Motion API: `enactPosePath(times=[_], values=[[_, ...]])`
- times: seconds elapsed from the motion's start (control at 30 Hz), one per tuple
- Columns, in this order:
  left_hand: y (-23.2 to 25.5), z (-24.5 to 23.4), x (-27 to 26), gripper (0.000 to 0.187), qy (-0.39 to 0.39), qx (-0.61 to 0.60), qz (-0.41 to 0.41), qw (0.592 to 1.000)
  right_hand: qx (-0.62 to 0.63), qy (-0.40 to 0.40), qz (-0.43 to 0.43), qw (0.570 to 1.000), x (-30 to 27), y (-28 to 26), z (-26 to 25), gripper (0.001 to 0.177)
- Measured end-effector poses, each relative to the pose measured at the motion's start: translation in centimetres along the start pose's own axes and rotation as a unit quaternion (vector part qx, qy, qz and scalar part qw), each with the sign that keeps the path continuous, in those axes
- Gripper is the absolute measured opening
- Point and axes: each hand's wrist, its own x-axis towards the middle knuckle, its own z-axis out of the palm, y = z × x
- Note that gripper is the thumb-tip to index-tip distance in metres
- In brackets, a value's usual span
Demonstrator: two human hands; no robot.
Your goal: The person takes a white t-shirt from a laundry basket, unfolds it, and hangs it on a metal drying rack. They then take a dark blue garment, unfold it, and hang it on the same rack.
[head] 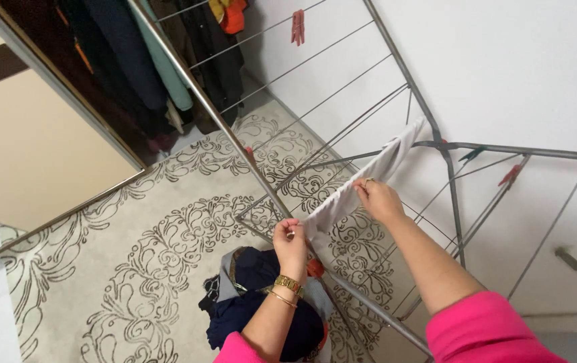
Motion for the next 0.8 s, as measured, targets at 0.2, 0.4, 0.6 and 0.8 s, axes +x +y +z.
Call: enactPosePath(times=[0.2,0.4,0.6,0.8], values=[[3.4,1.2,0.2,0.014,-0.127,-0.027,-0.008,0.992,0.011,0.014,0.055,0.998,0.3,1.5,-1.3,0.020],[7.9,1.9,-0.4,0.020,-0.284,-0.023,0.001,0.958,0.040,0.035,0.125,0.991,-0.3,3.1,-2.4,0.023],[10.3,2.8,-0.1,0.025,-0.348,-0.003,-0.003,0.938,0.067,0.062,0.180,0.979,-1.3,3.6,-5.6,0.026],[9.6,5.8,1.6,0.027,-0.376,0.001,-0.010,0.927,0.068,0.094,0.202,0.972,0.4,8.8,-6.3,0.025]])
